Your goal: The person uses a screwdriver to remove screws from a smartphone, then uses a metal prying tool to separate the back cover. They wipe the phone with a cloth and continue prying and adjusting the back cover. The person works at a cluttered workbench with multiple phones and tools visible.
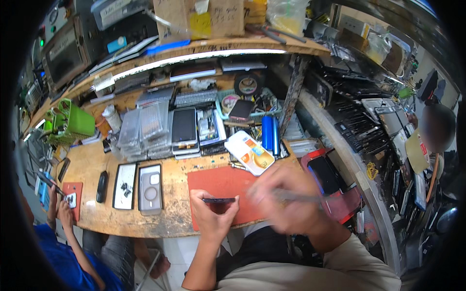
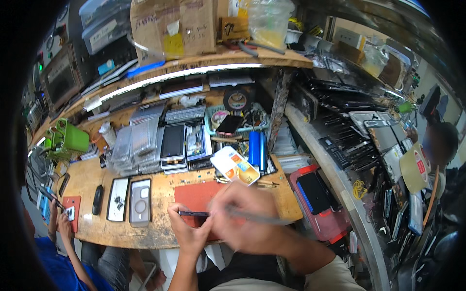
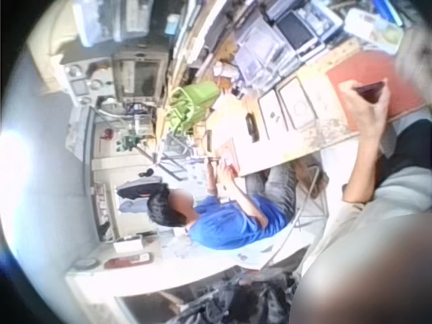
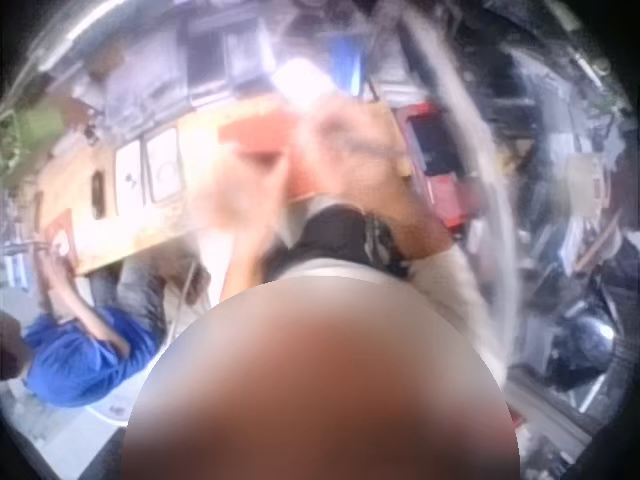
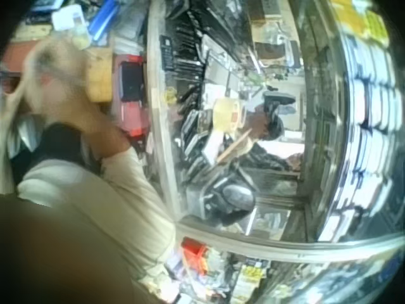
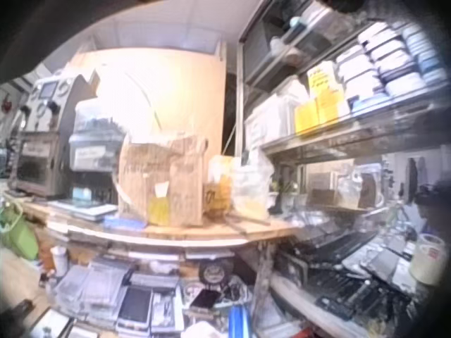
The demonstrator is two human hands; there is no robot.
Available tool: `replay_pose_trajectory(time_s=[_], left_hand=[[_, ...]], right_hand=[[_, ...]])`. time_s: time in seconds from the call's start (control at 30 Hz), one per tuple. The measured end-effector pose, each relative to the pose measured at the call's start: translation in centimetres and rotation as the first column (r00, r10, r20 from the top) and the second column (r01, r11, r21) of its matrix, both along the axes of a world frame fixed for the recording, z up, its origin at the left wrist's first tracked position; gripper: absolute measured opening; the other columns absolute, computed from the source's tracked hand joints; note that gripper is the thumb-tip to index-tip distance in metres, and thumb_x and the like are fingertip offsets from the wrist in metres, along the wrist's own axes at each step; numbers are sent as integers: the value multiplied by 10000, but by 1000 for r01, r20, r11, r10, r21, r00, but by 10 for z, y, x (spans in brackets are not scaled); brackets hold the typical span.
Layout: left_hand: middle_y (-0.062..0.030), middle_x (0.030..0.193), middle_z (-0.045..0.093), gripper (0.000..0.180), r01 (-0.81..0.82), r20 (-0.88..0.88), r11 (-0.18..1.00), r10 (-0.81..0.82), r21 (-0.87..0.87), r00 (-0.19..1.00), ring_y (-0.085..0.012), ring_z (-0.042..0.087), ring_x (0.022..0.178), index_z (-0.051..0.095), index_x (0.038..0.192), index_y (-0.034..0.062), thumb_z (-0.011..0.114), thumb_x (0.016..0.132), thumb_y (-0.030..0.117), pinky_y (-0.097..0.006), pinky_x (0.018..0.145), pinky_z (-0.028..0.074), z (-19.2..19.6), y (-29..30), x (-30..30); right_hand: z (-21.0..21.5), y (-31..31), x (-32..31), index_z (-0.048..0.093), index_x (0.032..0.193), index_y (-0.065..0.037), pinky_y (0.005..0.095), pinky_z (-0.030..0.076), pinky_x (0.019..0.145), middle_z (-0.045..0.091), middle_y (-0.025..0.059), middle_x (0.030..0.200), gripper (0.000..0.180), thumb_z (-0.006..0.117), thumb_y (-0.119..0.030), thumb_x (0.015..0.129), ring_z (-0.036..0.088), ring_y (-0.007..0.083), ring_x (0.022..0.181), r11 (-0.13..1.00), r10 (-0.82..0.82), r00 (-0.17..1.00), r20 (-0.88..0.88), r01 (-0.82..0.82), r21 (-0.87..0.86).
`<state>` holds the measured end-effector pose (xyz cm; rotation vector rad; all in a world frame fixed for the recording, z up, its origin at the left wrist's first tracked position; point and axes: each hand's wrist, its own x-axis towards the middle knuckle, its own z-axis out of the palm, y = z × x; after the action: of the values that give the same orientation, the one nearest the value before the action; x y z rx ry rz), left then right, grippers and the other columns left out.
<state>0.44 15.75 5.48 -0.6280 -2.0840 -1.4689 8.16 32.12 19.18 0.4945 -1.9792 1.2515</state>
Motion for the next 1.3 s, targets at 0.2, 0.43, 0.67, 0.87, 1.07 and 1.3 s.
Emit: replay_pose_trajectory(time_s=[0.2,0.43,0.67,0.87,1.07,1.3], left_hand=[[-82,871,530,237,181,267,947,-253,265,930,-222,554,809,502,1042,33,683,1036,185,-399,759,480,8,-10,-32],[-147,853,614,269,144,242,968,-193,206,951,-314,610,764,577,1010,28,520,1142,255,-443,739,502,1,-15,-47],[-159,1041,613,542,77,-3,979,-78,188,997,-329,638,930,506,1261,35,823,974,368,-454,783,523,-8,-7,-33],[-167,1082,577,803,74,-224,979,-30,191,974,-355,633,910,464,1333,68,1005,771,259,-457,764,539,-35,-5,-30],[-166,1089,597,838,277,-235,931,-222,238,946,-360,643,924,425,1302,93,1026,735,229,-476,799,553,-54,-37,-20],[-171,1178,548,857,440,-204,821,-391,363,897,-350,636,1064,351,1276,135,1004,722,168,-587,1037,557,-82,-64,-23]], right_hand=[[118,83,-116,733,960,9,337,582,729,786,86,862,271,865,-227,956,732,165,779,876,-467,824,-321,479,-46],[175,142,-221,822,1095,7,315,562,764,797,67,924,296,795,-274,1002,698,123,811,854,-434,886,-163,462,240],[163,76,-175,803,1112,23,288,547,908,782,100,1020,222,707,-175,1081,710,137,953,768,-585,623,-519,632,-106],[125,-130,-186,815,1085,-4,318,547,657,787,131,904,144,781,-96,980,721,211,708,844,242,911,-335,-27,535],[114,-284,-319,766,1122,-6,472,591,829,803,193,1043,236,778,-176,958,776,374,917,912,183,912,-367,-18,410],[145,-287,-326,732,1083,13,386,552,689,706,159,945,141,708,26,944,695,277,803,964,263,373,-890,-133,229]])
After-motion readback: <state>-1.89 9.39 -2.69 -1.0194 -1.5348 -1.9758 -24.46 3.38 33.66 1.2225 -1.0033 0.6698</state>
